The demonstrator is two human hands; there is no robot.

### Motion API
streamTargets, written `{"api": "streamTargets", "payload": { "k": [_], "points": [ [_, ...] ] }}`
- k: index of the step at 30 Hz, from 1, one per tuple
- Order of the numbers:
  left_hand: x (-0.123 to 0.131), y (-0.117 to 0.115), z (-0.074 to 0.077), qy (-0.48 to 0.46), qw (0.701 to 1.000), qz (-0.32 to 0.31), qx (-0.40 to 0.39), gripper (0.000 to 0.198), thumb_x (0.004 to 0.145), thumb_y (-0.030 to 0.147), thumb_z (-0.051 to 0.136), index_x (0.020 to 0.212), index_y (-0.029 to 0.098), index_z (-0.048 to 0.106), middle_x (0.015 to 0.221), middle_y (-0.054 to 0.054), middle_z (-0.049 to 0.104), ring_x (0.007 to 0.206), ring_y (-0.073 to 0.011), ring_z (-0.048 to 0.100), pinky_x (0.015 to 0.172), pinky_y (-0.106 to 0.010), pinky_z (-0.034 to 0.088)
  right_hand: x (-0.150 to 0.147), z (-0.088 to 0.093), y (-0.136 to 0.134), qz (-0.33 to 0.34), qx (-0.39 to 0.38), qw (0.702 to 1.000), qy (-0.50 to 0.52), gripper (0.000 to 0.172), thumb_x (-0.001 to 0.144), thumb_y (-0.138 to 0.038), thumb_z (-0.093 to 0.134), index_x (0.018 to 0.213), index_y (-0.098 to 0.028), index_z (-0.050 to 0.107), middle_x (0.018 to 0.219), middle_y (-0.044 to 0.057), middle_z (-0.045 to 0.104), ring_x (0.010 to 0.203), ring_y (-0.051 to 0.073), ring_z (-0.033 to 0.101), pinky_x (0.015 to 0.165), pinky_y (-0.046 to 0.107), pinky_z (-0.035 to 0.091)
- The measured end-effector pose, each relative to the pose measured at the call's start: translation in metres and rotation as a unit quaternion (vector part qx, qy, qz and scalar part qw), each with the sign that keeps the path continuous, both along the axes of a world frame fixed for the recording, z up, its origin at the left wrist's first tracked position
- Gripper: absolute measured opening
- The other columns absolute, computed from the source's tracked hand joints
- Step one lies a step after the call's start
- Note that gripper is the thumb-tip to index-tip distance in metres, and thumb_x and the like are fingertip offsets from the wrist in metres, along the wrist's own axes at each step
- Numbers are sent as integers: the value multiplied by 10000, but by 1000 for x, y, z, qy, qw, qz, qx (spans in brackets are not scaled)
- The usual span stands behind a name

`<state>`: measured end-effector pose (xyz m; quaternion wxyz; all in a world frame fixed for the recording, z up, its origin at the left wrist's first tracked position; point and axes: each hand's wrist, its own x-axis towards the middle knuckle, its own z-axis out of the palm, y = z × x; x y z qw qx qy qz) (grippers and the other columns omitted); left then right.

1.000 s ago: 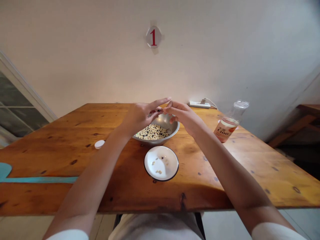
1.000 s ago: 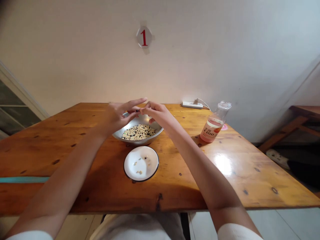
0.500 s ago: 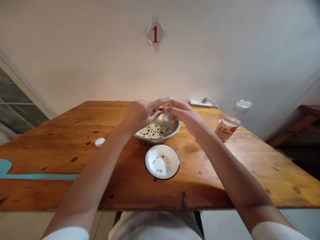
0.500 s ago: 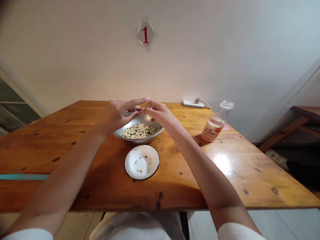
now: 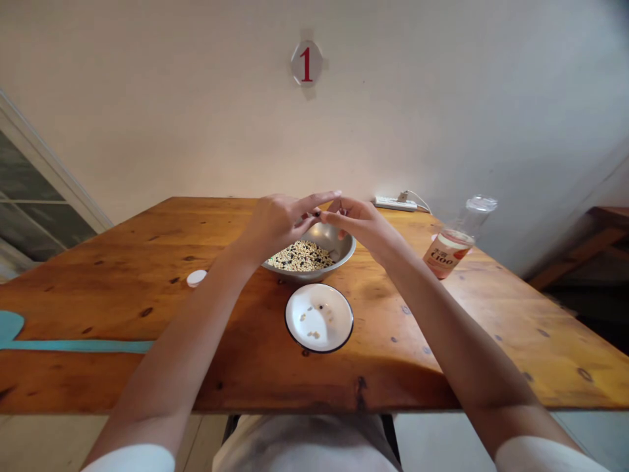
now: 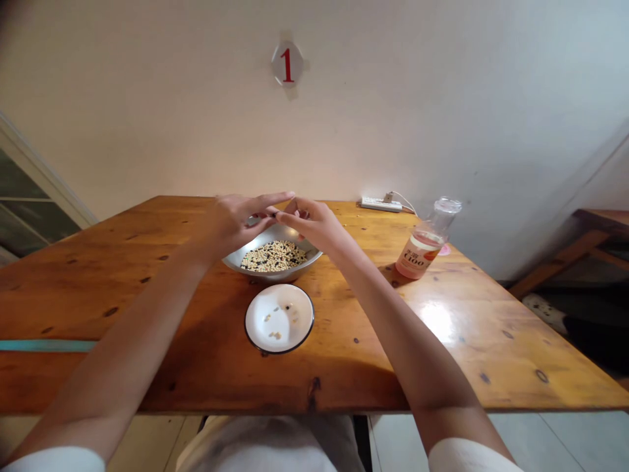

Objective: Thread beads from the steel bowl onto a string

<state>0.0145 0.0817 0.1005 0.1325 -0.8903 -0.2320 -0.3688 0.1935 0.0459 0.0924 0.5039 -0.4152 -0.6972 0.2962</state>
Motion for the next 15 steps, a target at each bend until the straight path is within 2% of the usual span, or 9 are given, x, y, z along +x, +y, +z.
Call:
{"api": "streamTargets", "payload": {
  "k": [4,8,15],
  "points": [
    [-1,-2,4,-42,996,-7,-81,453,841,243,578,1289,262,512,908,-12,735,802,-135,677,762,-244,512,0,-3,3,5,30,999,15,164,783,-307,653,713,-163,618,680,-13,531,611,86,424,511,203,364],
    [1,-8,9,-94,985,-33,-144,394,817,218,613,1210,236,586,951,-14,733,841,-130,681,772,-219,523,-5,-6,3,-3,44,997,58,185,763,-347,674,717,-172,633,673,-20,541,606,86,418,502,201,353],
    [1,-7,9,-101,985,-23,-138,362,810,179,615,1167,240,618,979,-20,733,869,-143,685,774,-233,531,-14,-13,2,-28,31,995,94,180,772,-352,656,721,-183,624,723,-24,545,617,74,430,508,186,341]
  ]
}}
